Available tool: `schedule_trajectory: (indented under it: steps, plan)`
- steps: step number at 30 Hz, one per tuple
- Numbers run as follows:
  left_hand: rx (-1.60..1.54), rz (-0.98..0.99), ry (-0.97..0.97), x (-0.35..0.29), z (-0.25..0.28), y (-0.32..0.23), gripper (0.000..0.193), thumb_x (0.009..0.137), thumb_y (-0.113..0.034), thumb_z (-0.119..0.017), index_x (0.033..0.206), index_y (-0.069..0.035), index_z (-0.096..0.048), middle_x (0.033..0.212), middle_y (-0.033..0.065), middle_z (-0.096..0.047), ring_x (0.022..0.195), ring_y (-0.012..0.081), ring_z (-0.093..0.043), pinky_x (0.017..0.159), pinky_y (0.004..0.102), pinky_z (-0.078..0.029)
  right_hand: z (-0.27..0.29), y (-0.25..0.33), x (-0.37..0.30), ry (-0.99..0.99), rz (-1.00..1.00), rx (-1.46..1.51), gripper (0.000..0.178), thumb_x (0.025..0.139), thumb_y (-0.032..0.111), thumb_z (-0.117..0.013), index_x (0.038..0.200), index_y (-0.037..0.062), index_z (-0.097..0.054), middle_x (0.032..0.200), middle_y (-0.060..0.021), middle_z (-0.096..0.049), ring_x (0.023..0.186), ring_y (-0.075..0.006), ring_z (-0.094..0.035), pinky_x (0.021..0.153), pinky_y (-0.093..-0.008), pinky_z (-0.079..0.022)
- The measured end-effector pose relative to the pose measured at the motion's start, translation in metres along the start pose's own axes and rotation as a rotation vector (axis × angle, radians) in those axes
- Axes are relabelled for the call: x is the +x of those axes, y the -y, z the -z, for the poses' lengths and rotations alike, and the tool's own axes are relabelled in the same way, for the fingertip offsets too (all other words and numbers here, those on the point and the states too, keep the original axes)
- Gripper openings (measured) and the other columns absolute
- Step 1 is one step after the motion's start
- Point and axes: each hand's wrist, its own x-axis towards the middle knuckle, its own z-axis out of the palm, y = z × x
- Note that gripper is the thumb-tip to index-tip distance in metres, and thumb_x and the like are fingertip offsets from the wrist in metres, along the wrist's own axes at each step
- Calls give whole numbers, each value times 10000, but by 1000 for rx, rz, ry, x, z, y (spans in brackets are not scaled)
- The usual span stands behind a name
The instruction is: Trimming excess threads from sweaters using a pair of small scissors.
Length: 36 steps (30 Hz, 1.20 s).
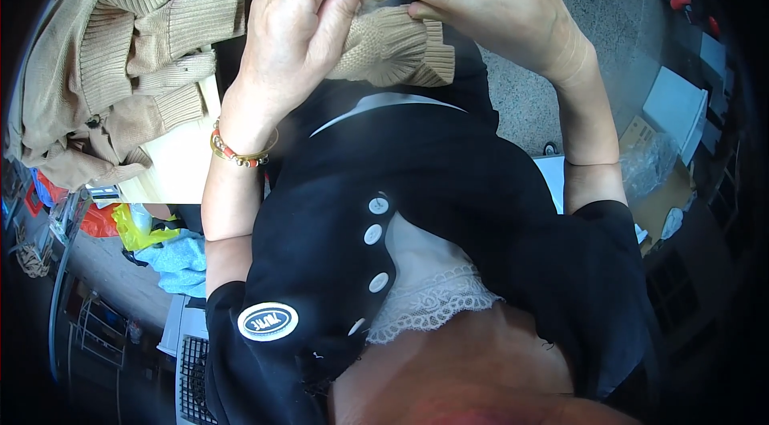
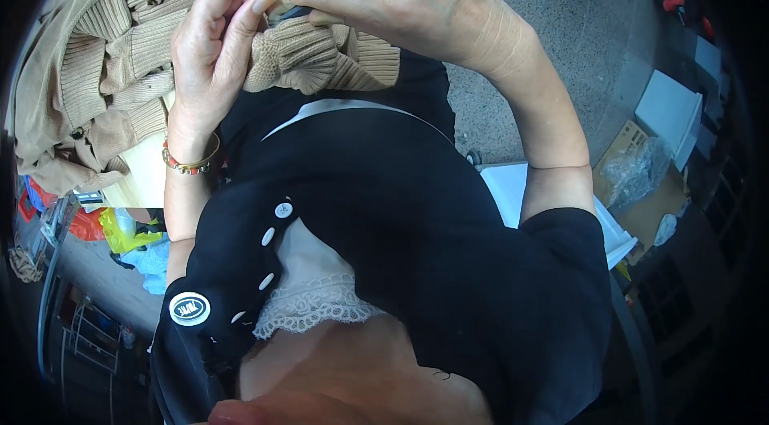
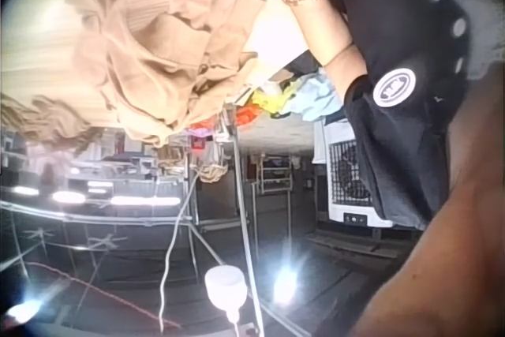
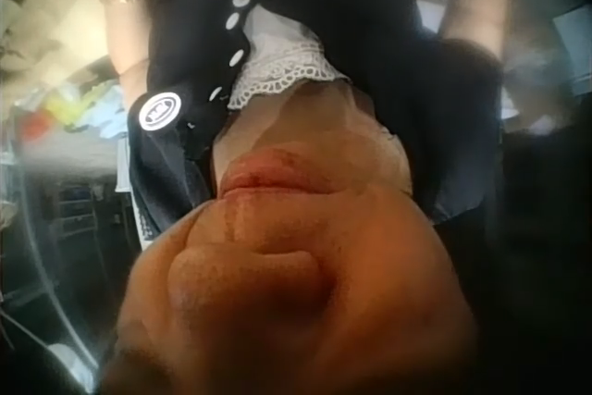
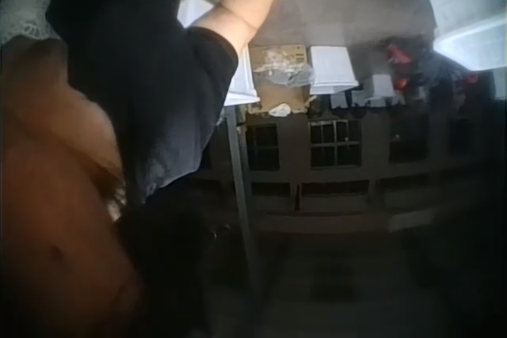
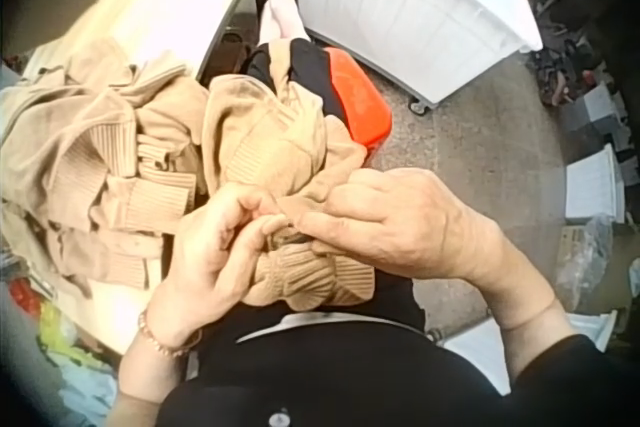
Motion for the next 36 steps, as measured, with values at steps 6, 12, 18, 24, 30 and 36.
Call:
schedule_trajectory:
  steps: [6,12,18,24,30,36]
  plan:
    - [-126,52,-100,-3,0,-2,150,1001,-75,-533,1113,22,-558,888,52,-653,775,61,-577,707,186,-461,26,13,26,271,-723,472,290,840,84,-730,1106,-8,-654,898,-106,-661,803,-202,-667,673,-296,-524]
    - [-192,-20,-213,4,-4,-2,164,1000,-82,-539,1133,14,-541,969,83,-660,752,72,-573,691,199,-474,8,41,15,158,-1381,1089,327,884,206,-714,1117,-14,-651,794,12,-623,675,-16,-552,574,-161,-430]
    - [-275,263,-239,10,3,-11,234,1010,-199,-534,1140,-9,-575,912,55,-643,722,72,-563,642,207,-460,4,40,5,30,-1374,1131,290,830,126,-763,1065,-12,-667,824,-12,-651,680,-41,-584,587,-187,-470]
    - [-428,431,-1,6,23,7,448,1035,-371,-448,1058,3,-693,896,-5,-653,824,72,-552,803,225,-428,6,17,-29,-443,-1069,1311,267,815,-15,-743,1052,-47,-626,994,-79,-696,827,-94,-646,726,-217,-508]
    - [-512,190,-39,11,31,-13,310,1005,-195,-502,1191,32,-603,1072,51,-645,938,77,-561,876,231,-418,30,23,-21,-326,-1397,1017,273,816,72,-771,1034,-27,-641,893,-40,-677,745,-67,-600,663,-199,-470]
    - [-585,151,51,13,29,-14,449,816,43,-692,1236,14,-540,1088,39,-577,1058,106,-535,941,228,-386,30,20,-34,-398,-1415,1005,269,826,113,-754,1044,-5,-652,869,-28,-681,703,-59,-588,616,-182,-436]
